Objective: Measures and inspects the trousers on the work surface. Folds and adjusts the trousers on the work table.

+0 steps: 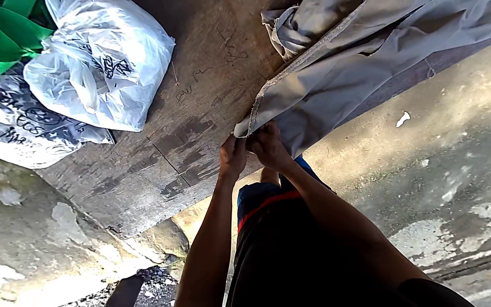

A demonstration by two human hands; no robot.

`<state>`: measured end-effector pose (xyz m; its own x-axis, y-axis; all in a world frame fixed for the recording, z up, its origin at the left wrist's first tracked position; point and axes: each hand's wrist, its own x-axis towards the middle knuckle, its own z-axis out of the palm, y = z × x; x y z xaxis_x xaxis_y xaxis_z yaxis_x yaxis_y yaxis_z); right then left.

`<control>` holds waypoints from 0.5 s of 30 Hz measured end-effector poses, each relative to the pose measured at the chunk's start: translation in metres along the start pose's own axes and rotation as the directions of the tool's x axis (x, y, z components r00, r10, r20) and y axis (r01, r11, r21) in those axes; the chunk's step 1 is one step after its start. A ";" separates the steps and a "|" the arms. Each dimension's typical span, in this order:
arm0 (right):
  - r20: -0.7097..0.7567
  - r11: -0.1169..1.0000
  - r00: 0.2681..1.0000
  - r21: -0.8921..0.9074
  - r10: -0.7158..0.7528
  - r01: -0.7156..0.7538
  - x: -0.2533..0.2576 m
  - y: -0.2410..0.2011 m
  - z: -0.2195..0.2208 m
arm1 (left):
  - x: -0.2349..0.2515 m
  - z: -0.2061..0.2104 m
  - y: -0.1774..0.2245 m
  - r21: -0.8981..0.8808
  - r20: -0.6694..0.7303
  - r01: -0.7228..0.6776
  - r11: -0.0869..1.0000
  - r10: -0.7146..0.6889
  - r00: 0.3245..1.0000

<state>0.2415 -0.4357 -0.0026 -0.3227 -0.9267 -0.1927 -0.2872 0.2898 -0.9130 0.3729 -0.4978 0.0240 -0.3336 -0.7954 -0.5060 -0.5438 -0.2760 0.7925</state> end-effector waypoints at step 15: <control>0.038 1.000 0.999 -0.013 -0.011 0.011 0.000 -0.002 -0.004 | -0.001 -0.011 -0.013 -0.096 0.012 -0.009 0.995 0.010 1.000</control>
<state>0.2384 -0.4350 0.0012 -0.2850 -0.9382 -0.1964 -0.3023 0.2824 -0.9104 0.3891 -0.4994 0.0178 -0.3480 -0.7919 -0.5018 -0.4642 -0.3195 0.8261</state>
